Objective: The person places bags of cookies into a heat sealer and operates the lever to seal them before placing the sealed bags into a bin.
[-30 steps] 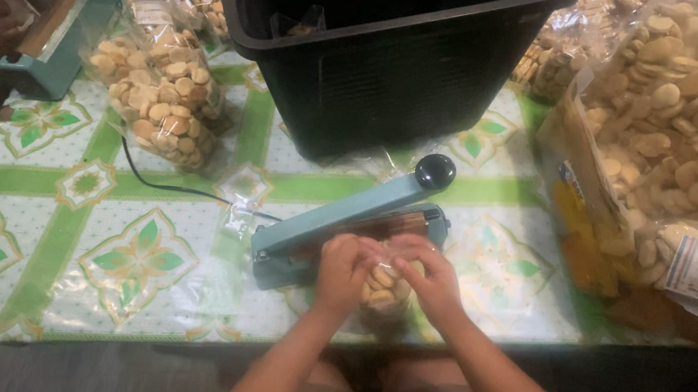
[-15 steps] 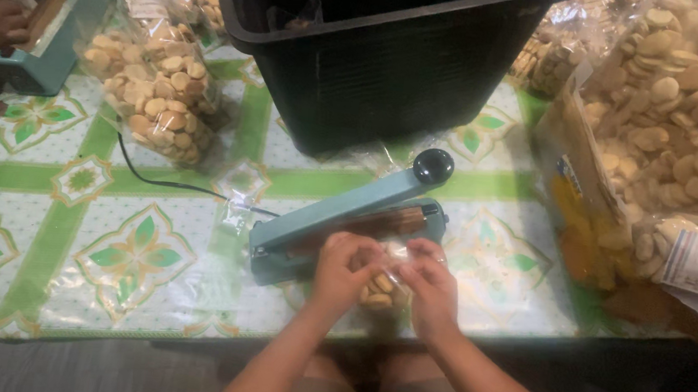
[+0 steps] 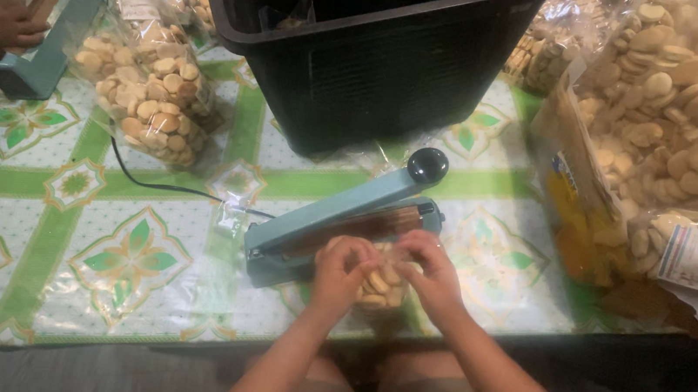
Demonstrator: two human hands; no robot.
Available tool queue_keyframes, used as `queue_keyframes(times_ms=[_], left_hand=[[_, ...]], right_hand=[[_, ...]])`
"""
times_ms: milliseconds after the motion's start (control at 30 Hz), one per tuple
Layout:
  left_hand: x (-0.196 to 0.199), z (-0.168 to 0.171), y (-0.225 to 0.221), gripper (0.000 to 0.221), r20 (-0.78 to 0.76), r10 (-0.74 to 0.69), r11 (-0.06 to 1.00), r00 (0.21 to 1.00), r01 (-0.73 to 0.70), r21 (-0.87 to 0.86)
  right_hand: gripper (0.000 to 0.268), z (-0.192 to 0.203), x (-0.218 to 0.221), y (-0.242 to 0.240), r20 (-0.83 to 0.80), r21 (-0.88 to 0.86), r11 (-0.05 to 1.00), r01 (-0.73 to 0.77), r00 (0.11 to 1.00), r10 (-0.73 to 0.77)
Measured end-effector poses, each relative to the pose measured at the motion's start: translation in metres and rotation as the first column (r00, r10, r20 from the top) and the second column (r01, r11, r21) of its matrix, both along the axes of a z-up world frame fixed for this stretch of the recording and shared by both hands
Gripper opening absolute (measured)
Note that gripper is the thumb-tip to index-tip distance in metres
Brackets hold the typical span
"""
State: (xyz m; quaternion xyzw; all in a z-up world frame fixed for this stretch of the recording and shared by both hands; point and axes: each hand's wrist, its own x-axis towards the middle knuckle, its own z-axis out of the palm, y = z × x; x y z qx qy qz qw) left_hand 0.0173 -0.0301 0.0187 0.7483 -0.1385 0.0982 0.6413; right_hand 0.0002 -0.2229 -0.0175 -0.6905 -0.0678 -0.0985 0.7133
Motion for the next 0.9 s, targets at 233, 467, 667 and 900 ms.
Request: queue_keyframes(times_ms=[233, 467, 667, 900], left_hand=[[0.003, 0.009, -0.002, 0.032, 0.089, 0.008, 0.957, 0.996, -0.033, 0.288], [0.015, -0.008, 0.003, 0.017, 0.064, 0.009, 0.989, 0.998, -0.019, 0.144], [0.013, -0.015, 0.006, 0.014, 0.051, -0.031, 0.993, 0.998, 0.025, 0.113], [0.002, 0.010, 0.010, 0.016, 0.137, 0.090, 0.917, 0.987, -0.135, 0.374]], right_hand=[[0.012, 0.004, 0.012, 0.001, 0.116, -0.319, 0.941, 0.114, 0.990, -0.081], [0.019, 0.014, 0.002, 0.008, 0.186, 0.038, 0.999, 0.022, 0.982, -0.029], [0.009, 0.020, -0.004, 0.002, 0.190, -0.284, 0.956, 0.067, 0.982, -0.012], [0.004, 0.016, -0.004, 0.005, 0.072, -0.218, 0.973, 0.081, 0.995, -0.066]])
